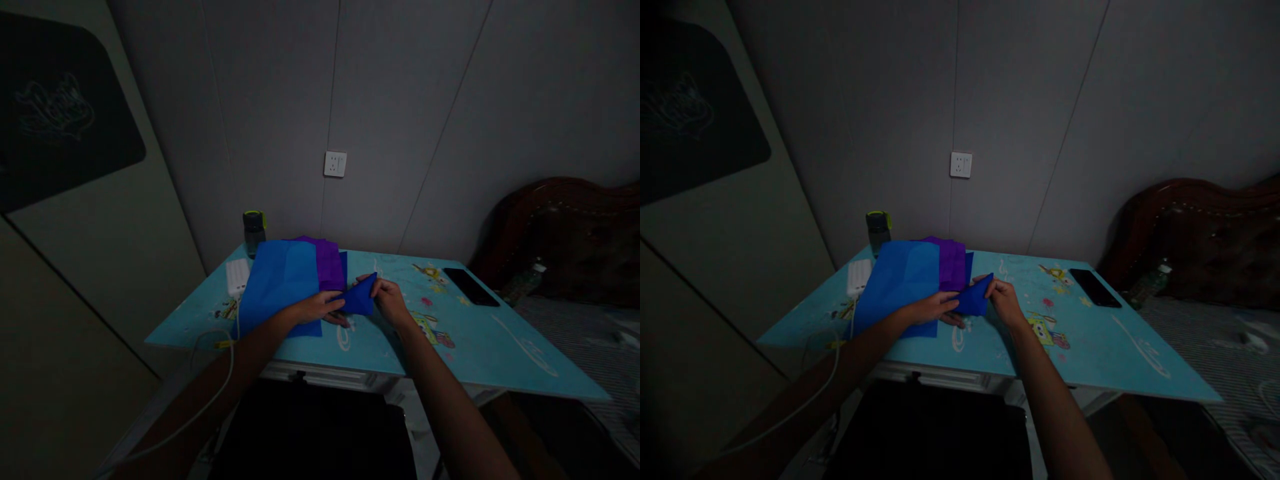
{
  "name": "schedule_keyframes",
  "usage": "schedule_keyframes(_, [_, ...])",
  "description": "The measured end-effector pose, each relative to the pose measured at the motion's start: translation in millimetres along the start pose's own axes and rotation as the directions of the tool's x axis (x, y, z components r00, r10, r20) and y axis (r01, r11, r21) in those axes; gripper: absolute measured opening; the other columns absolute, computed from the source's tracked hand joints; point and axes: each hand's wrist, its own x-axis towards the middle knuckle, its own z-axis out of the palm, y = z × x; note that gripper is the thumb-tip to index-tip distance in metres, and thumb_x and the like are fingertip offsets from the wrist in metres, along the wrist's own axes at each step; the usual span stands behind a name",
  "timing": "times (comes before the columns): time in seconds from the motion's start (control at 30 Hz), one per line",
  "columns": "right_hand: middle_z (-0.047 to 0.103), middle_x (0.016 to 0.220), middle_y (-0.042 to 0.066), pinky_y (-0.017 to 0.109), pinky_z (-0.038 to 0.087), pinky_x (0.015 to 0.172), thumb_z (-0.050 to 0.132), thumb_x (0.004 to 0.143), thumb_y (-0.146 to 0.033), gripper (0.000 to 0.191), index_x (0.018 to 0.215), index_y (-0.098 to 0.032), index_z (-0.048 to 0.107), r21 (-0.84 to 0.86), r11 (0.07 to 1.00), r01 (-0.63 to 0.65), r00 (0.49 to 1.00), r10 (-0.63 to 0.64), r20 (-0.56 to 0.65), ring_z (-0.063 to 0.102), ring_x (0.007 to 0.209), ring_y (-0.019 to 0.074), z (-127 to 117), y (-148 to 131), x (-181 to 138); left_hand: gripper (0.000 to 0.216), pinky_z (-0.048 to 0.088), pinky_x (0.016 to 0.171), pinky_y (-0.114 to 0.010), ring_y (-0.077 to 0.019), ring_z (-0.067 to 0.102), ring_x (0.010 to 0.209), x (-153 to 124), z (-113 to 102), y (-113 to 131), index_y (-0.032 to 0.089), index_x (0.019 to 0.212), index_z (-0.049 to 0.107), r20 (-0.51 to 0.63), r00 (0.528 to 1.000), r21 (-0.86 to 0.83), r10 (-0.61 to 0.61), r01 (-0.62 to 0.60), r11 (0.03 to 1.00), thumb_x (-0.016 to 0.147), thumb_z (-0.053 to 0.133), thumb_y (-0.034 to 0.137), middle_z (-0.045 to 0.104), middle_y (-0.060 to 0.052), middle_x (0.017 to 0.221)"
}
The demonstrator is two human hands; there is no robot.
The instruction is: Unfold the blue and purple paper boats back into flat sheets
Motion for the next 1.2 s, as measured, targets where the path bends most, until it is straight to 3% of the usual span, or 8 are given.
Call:
schedule_keyframes(0.23, [0.071,0.101,0.005,0.034,0.051,0.074,0.071,0.063,-0.017,0.023,0.048,-0.020,0.055,0.045,0.999,-0.006,1.000,0.006,0.004,0.066,0.093,0.0240,1,-2,-1,0.058,0.057,0.059,-0.027,-0.0197,0.072,0.061,1,-1,-2,0.011,0.118,0.055,0.003,1.000,0.210,0.013,-0.014,0.978,0.078,0.074,0.049,0.072,-0.008,0.076])
schedule_keyframes(0.53, [0.071,0.109,0.007,0.035,0.051,0.074,0.073,0.070,-0.028,0.029,0.055,-0.021,0.048,0.034,0.999,-0.009,1.000,0.009,0.005,0.066,0.096,0.0263,-2,3,0,0.040,0.052,0.051,-0.025,-0.0167,0.069,0.054,9,0,-5,0.012,0.104,0.058,-0.050,0.995,0.308,0.084,-0.064,0.949,0.085,0.065,0.047,0.070,-0.005,0.069])
schedule_keyframes(0.67, [0.070,0.116,0.007,0.036,0.052,0.074,0.074,0.075,-0.043,0.027,0.082,-0.026,0.055,0.113,0.994,-0.008,0.998,0.014,-0.054,0.068,0.096,0.0262,2,-5,-1,0.040,0.052,0.051,-0.025,-0.0167,0.068,0.054,9,1,-4,0.012,0.094,0.059,-0.053,0.992,0.314,0.112,-0.090,0.945,0.084,0.065,0.050,0.069,-0.005,0.066])
schedule_keyframes(0.8, [0.070,0.118,0.008,0.037,0.054,0.077,0.066,0.077,-0.065,0.058,0.122,-0.032,0.050,0.133,0.990,-0.046,0.997,0.053,-0.050,0.070,0.095,0.0259,5,-7,0,0.038,0.050,0.049,-0.024,-0.0150,0.066,0.050,6,4,1,0.013,0.090,0.059,-0.030,0.993,0.385,0.115,-0.094,0.918,0.085,0.063,0.050,0.067,-0.003,0.065])
schedule_keyframes(0.87, [0.073,0.110,0.012,0.039,0.055,0.077,0.057,0.076,-0.077,0.068,0.120,-0.026,0.056,0.091,0.991,-0.099,0.995,0.100,-0.015,0.071,0.095,0.0278,5,-3,1,0.037,0.050,0.048,-0.023,-0.0143,0.065,0.049,6,4,1,0.013,0.090,0.059,-0.020,0.994,0.412,0.110,-0.092,0.907,0.085,0.063,0.050,0.066,-0.002,0.065])
schedule_keyframes(0.97, [0.075,0.092,0.013,0.039,0.057,0.077,0.050,0.076,-0.082,0.070,0.097,-0.018,0.067,0.011,0.990,-0.143,0.989,0.144,-0.026,0.072,0.092,0.0289,1,4,3,0.036,0.049,0.047,-0.021,-0.0138,0.065,0.049,8,4,-1,0.013,0.086,0.058,-0.025,0.993,0.442,0.119,-0.096,0.892,0.085,0.061,0.050,0.064,0.000,0.061])
schedule_keyframes(1.1, [0.076,0.085,0.011,0.037,0.057,0.078,0.049,0.082,-0.077,0.063,0.090,-0.018,0.069,-0.089,0.995,-0.053,0.995,0.045,-0.089,0.072,0.086,0.0261,-2,9,2,0.035,0.048,0.046,-0.021,-0.0135,0.065,0.049,11,1,-5,0.013,0.088,0.058,-0.043,0.989,0.454,0.144,-0.109,0.884,0.087,0.060,0.048,0.064,0.000,0.063])
schedule_keyframes(1.2, [0.076,0.089,0.011,0.038,0.056,0.079,0.049,0.082,-0.077,0.064,0.099,-0.018,0.068,-0.185,0.982,0.044,0.998,-0.051,-0.029,0.072,0.085,0.0253,-1,9,1,0.034,0.048,0.047,-0.021,-0.0141,0.065,0.050,13,0,-7,0.013,0.090,0.059,-0.082,0.977,0.482,0.198,-0.135,0.866,0.088,0.059,0.047,0.063,0.000,0.062])
